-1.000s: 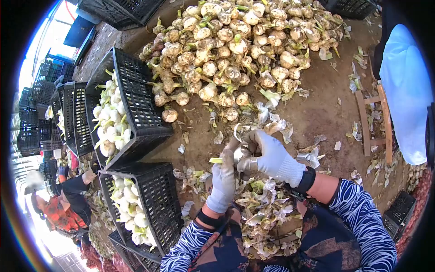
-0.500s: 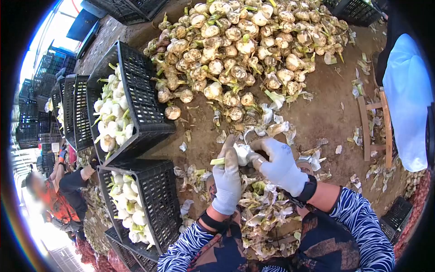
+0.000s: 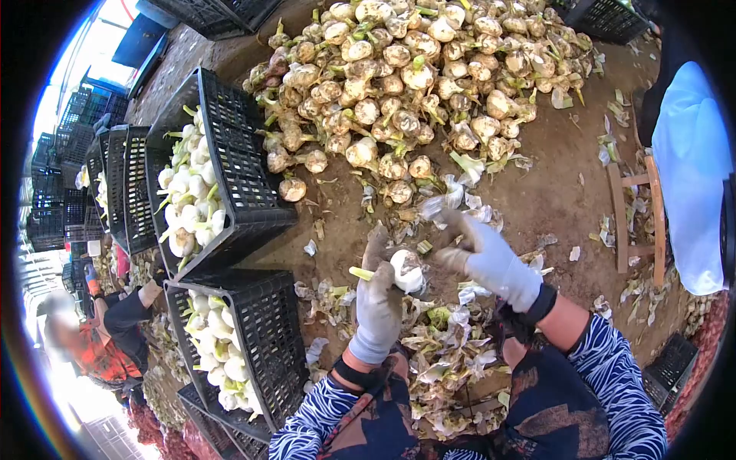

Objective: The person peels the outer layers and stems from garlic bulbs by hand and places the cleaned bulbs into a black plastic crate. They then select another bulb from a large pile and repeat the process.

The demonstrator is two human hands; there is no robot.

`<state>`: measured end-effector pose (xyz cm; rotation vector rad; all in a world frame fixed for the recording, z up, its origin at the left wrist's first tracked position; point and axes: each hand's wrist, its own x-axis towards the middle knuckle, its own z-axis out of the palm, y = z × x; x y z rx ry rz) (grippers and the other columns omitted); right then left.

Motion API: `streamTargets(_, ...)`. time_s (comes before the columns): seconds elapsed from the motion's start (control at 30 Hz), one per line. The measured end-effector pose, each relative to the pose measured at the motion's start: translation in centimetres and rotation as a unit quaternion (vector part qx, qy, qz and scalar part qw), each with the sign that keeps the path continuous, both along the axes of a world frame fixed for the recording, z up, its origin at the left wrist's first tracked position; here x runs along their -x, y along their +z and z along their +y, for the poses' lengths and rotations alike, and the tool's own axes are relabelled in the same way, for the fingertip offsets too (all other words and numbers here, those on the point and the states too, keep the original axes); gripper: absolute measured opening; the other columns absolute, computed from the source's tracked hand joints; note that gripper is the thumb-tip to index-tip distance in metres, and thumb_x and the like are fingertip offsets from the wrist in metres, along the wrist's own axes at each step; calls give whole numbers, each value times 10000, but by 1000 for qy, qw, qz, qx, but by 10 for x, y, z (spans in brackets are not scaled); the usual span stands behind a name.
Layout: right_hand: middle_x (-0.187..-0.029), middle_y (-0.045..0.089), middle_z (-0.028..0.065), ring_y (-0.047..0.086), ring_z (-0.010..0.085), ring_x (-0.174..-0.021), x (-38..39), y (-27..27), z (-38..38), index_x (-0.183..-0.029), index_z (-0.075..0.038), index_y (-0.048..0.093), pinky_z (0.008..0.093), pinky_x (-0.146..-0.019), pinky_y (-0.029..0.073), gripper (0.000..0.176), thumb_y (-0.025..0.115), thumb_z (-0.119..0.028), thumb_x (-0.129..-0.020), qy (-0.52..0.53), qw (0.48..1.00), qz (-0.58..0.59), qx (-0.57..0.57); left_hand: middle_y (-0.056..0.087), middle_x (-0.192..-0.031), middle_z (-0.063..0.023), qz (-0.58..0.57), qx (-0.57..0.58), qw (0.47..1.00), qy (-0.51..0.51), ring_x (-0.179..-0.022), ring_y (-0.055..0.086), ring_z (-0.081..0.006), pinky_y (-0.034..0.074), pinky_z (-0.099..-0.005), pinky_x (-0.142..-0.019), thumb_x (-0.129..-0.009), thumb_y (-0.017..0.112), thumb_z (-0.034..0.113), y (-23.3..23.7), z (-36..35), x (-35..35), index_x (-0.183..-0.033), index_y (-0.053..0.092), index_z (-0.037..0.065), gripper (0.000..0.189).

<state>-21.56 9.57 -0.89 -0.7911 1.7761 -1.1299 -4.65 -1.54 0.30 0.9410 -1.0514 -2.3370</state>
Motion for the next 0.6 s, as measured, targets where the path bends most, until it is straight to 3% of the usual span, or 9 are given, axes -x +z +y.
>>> streamTargets(0.03, -968, 610, 59, 609, 178, -802, -6, 15, -7, -1427, -20, 370, 315, -694, 500, 741, 724, -318, -848, 7, 984, -172, 43, 623, -1157, -128, -27, 60, 998, -2, -984, 640, -206, 528, -325, -850, -984, 462, 270, -1, 1, 2, -1491, 252, 39, 596)
streamTargets(0.07, -968, 610, 59, 609, 178, -802, -10, 21, -13, -1427, -20, 370, 315, -694, 500, 741, 724, -318, -848, 5, 984, -172, 42, 623, -1157, -128, -27, 60, 998, -3, -984, 640, -206, 528, -325, -850, -984, 462, 270, -1, 3, 5, -1491, 252, 39, 596)
streamTargets(0.13, -908, 588, 25, 549, 76, -697, -16, 29, -21, -1349, 11, 431, 233, -585, 466, 740, 774, -374, -818, -12, 958, -275, 74, 604, -1177, -127, -72, 170, 983, -7, -1056, 592, -180, 466, -305, -939, -983, 455, 249, 0, 6, 9, -1486, 253, 1, 597)
streamTargets(0.3, -833, 618, 5, 572, 60, -652, -9, 40, -24, -1175, -17, 540, 204, -528, 447, 526, 767, -343, -829, -6, 936, -351, 29, 561, -1259, -140, -61, 143, 987, -47, -1079, 570, -178, 450, -318, -960, -995, 397, 201, 11, 7, 3, -1485, 262, -11, 551)
streamTargets(0.37, -898, 648, 32, 626, 84, -707, -4, 28, -17, -1180, -21, 536, 203, -547, 472, 476, 740, -297, -851, -5, 889, -455, 47, 551, -1270, -144, -51, 119, 990, -60, -1082, 566, -182, 446, -320, -964, -997, 391, 196, 9, 6, 3, -1483, 269, -13, 543)
streamTargets(0.5, -979, 656, 59, 663, 129, -795, 0, 44, -10, -1182, -12, 533, 212, -619, 513, 416, 699, -236, -874, -41, 885, -461, 56, 535, -1267, -145, -40, 117, 992, -15, -1050, 555, -180, 447, -320, -937, -988, 400, 183, 9, 5, 6, -1480, 272, -25, 549)
streamTargets(0.53, -938, 670, 81, 675, 164, -816, -2, 41, -9, -1128, 13, 574, 255, -644, 524, 353, 684, -210, -877, -28, 923, -380, 45, 520, -1291, -158, -60, 186, 981, -11, -1069, 557, -190, 433, -319, -958, -980, 410, 177, 12, 6, 9, -1481, 262, -29, 562)
streamTargets(0.57, -938, 670, 81, 675, 164, -816, -7, 42, -8, -1128, 13, 574, 255, -644, 524, 353, 684, -210, -877, -27, 923, -380, 46, 505, -1315, -171, -81, 254, 964, -6, -1089, 559, -199, 419, -317, -979, -973, 420, 171, 13, 8, 11, -1482, 252, -34, 575)
streamTargets(0.6, -911, 676, 102, 676, 168, -820, -15, 46, -8, -1094, 25, 600, 280, -660, 527, 326, 681, -198, -871, -24, 973, -226, 33, 478, -1317, -183, -93, 327, 940, 15, -1057, 533, -209, 418, -306, -948, -947, 406, 97, 5, 11, 10, -1484, 264, -24, 569)
